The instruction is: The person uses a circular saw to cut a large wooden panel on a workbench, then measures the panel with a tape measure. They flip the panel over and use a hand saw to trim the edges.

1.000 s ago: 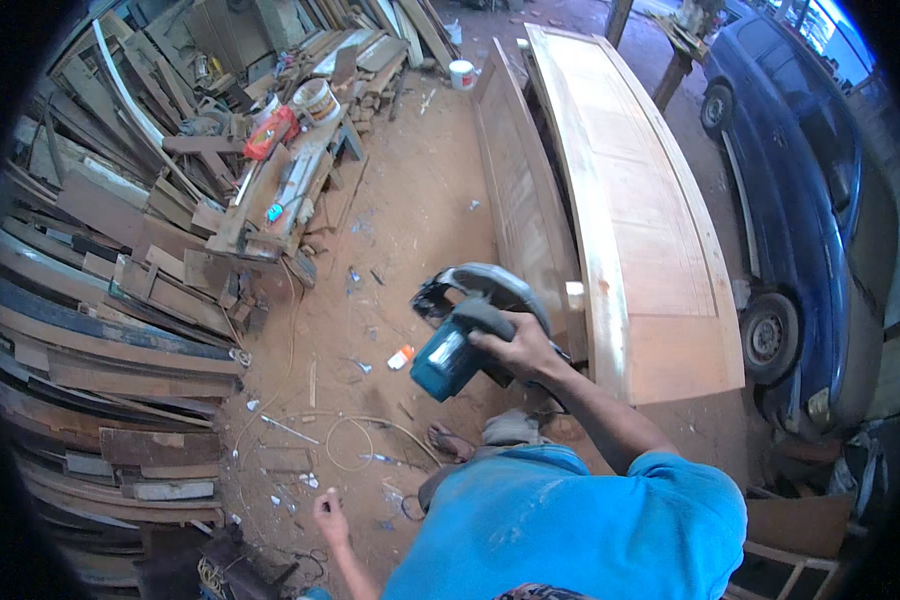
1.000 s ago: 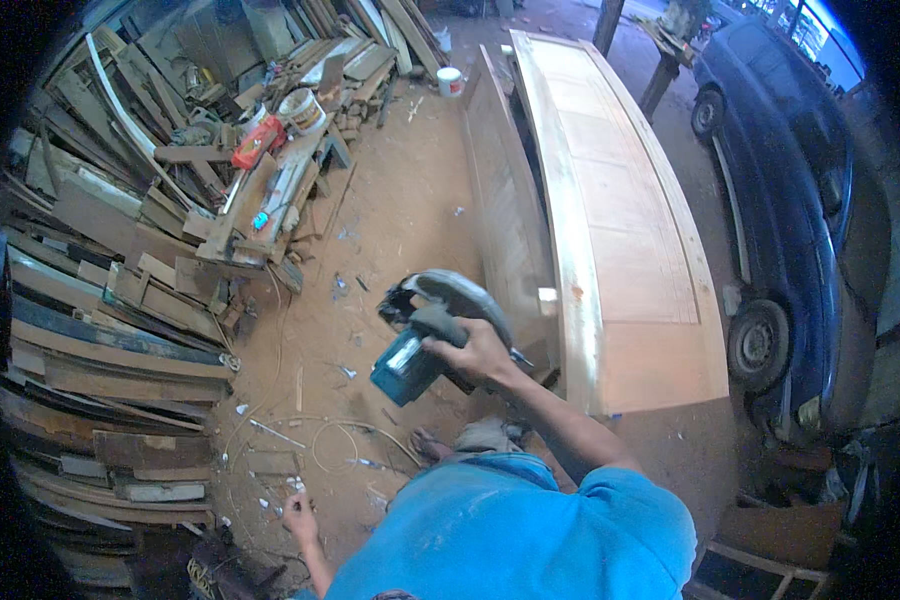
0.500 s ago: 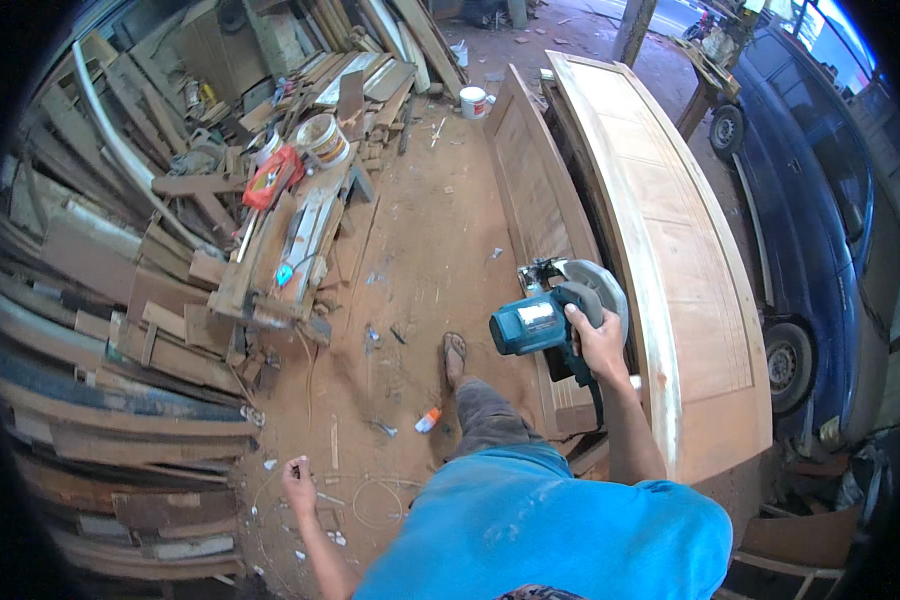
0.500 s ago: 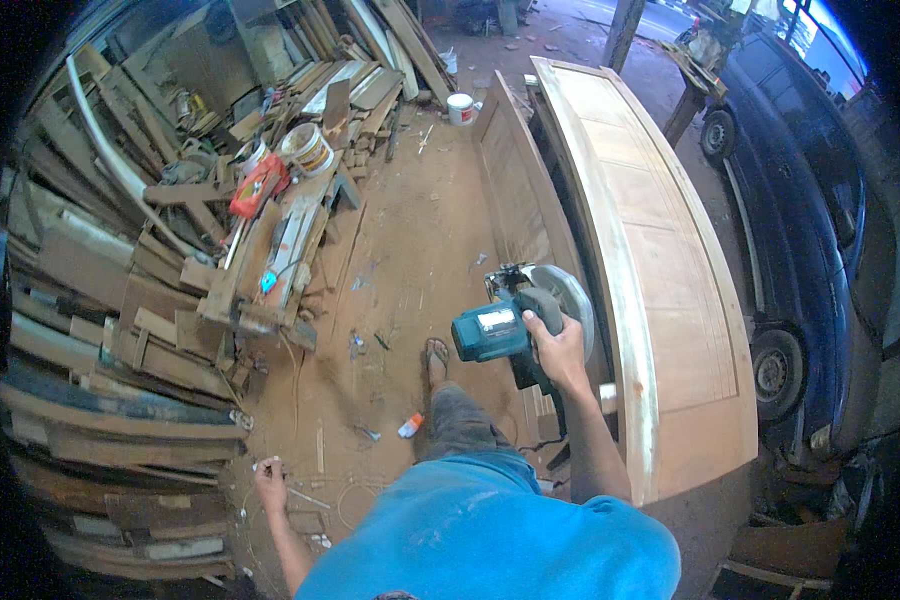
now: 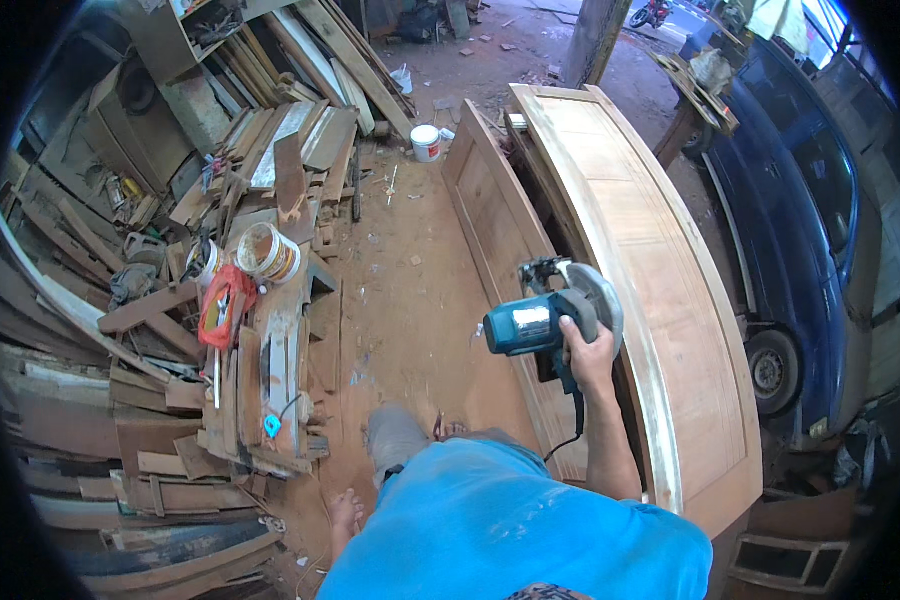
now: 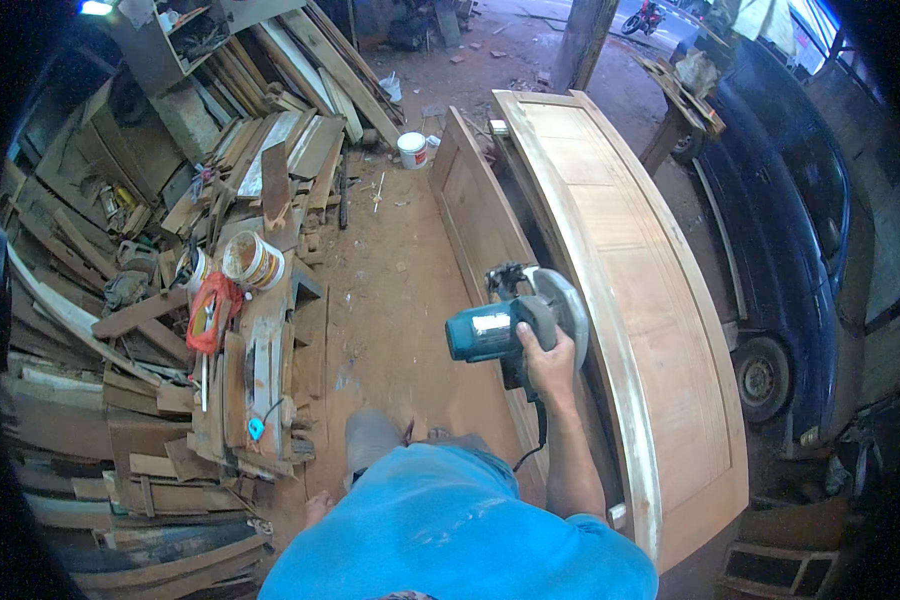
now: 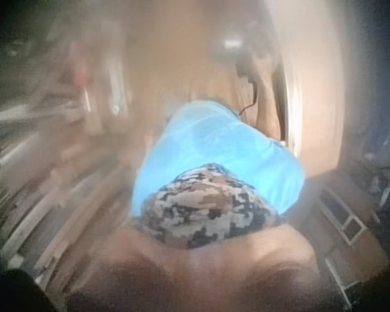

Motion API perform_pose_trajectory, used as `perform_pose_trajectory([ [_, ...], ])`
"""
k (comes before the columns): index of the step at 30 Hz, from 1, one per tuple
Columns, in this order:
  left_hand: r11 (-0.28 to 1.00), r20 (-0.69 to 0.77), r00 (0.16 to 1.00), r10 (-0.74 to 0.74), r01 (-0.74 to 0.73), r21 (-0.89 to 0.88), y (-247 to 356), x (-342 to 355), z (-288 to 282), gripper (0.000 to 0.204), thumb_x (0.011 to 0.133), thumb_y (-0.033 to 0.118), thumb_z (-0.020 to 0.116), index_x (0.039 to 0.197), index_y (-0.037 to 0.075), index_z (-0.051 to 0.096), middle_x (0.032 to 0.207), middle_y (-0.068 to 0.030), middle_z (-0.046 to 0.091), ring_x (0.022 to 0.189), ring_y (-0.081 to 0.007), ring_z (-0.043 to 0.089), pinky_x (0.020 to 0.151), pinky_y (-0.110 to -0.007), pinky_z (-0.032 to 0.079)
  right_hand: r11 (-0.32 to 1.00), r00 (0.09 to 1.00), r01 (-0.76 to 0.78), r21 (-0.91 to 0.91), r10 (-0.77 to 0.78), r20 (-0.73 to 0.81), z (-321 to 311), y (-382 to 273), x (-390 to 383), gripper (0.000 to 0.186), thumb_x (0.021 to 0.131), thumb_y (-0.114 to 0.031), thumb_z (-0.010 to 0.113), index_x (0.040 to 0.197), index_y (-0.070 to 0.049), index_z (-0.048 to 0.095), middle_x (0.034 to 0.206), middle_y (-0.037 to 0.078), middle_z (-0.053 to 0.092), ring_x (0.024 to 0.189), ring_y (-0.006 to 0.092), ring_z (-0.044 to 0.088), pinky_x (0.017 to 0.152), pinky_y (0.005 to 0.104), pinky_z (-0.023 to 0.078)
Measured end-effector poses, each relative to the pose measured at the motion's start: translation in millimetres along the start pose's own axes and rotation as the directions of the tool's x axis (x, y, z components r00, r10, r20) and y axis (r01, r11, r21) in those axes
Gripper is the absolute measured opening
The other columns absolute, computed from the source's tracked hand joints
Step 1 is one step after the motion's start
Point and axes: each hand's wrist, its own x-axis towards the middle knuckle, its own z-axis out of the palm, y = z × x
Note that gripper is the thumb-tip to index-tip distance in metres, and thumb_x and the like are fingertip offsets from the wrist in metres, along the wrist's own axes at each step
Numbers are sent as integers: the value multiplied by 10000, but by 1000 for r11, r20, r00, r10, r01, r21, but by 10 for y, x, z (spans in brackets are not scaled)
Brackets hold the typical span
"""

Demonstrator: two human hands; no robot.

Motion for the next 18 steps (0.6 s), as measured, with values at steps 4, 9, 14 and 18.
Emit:
perform_pose_trajectory([
  [4,958,111,991,74,-101,267,996,710,297,244,1004,254,595,819,103,544,688,-3,527,550,-128,512,477,-279,415,998,995,52,31,-49,-83,618,-237,926,253,938,-277,726,864,-54,631,626,5,564,471,100,508,438,255,400],
  [9,981,228,969,95,-130,146,2882,2055,772,224,1008,269,589,851,112,559,730,9,545,596,-114,520,502,-265,402,993,978,113,44,-104,-179,1584,-596,2178,287,952,-271,704,806,-48,598,625,16,549,473,106,511,439,256,410],
  [14,937,207,937,282,-315,149,5560,2906,1524,259,997,317,612,975,60,628,804,4,598,692,-108,567,625,-280,469,991,964,85,101,-56,-260,2354,-1006,3331,247,952,-265,692,880,-42,613,646,21,558,485,105,517,445,252,421],
  [18,646,287,736,613,-676,353,7581,3547,1789,303,981,331,642,1012,30,659,842,-24,638,740,-114,584,681,-281,480,983,946,48,175,11,-324,2742,-1159,4018,230,954,-242,676,989,-20,627,670,18,557,488,109,519,444,248,426],
])
